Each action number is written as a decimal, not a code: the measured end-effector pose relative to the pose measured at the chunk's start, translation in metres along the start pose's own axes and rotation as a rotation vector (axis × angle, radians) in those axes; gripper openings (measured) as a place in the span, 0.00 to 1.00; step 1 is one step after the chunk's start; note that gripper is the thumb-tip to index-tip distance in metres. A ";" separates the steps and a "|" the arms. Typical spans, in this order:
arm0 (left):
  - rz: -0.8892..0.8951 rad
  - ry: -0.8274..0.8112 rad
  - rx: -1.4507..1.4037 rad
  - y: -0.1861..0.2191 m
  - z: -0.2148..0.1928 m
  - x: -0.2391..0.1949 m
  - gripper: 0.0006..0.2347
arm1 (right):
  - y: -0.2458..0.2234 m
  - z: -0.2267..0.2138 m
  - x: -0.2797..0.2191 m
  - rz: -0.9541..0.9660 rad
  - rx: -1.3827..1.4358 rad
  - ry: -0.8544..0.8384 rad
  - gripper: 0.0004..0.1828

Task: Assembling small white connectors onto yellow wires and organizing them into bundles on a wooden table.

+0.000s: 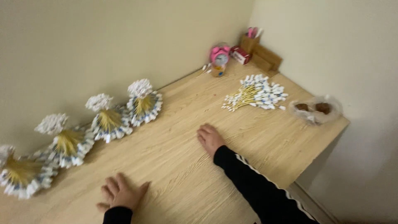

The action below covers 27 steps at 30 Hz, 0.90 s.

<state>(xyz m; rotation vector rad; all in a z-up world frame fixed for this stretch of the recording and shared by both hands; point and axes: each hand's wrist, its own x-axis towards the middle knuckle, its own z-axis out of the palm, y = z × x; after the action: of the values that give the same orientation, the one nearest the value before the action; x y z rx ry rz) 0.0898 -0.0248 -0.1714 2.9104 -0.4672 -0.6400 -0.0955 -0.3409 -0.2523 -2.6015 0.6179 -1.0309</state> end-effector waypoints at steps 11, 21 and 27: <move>-0.017 0.069 -0.021 -0.004 0.012 0.008 0.50 | -0.011 -0.093 -0.057 -0.145 0.130 -0.141 0.10; -0.018 0.239 -0.029 -0.013 0.049 0.020 0.51 | 0.157 -0.120 0.078 0.457 -0.988 -0.781 0.37; 0.271 0.895 -0.017 -0.034 0.096 0.047 0.54 | 0.167 -0.116 0.109 0.417 -1.027 -0.660 0.27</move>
<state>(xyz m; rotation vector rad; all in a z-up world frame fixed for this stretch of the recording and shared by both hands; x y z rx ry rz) 0.0980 -0.0131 -0.2829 2.6602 -0.6725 0.6667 -0.1528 -0.5498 -0.1728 -3.0486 1.6948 0.4325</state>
